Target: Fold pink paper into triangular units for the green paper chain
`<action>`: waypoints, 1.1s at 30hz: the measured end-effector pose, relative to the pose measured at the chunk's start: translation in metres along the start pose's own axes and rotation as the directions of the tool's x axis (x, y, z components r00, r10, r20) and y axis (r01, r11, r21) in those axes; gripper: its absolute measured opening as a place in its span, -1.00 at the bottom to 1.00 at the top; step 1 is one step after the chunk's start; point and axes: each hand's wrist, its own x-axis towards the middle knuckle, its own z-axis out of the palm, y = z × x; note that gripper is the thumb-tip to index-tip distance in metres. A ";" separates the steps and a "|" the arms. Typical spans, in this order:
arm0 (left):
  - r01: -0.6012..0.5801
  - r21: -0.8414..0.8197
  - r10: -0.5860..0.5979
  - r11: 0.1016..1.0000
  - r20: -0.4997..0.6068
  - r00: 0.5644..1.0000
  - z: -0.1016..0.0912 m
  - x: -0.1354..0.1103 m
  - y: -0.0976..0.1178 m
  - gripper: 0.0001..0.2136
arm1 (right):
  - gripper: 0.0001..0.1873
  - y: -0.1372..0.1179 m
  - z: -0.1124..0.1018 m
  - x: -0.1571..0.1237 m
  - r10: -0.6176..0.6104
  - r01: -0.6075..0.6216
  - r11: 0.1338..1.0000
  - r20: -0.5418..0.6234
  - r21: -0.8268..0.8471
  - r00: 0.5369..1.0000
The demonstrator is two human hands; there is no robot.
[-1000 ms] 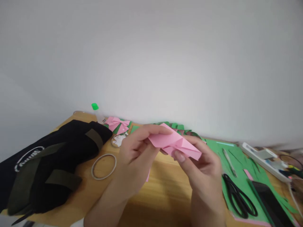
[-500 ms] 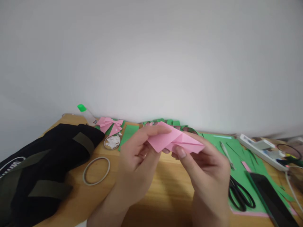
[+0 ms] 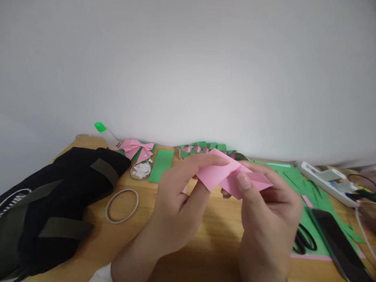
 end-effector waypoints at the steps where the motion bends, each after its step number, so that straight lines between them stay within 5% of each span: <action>1: 0.019 -0.049 -0.018 0.999 0.006 1.000 0.001 0.000 0.000 -0.64 | -0.86 0.000 0.000 0.000 0.011 -0.011 1.000 0.002 0.019 1.000; 13: 0.211 -0.314 -0.170 0.926 0.153 0.974 -0.007 0.004 -0.002 -0.71 | -0.90 0.000 -0.001 0.005 0.093 -0.093 0.994 -0.004 0.050 0.996; 19: 0.129 -0.117 -0.134 0.985 -0.032 0.991 0.000 0.003 -0.002 -0.87 | -0.91 0.001 0.001 0.006 0.107 -0.104 0.990 -0.035 0.096 0.994; 33: 0.092 0.082 -0.093 0.992 0.014 0.996 -0.001 0.002 -0.007 -0.81 | -0.73 0.010 -0.004 0.016 0.137 -0.136 0.990 -0.016 0.034 0.990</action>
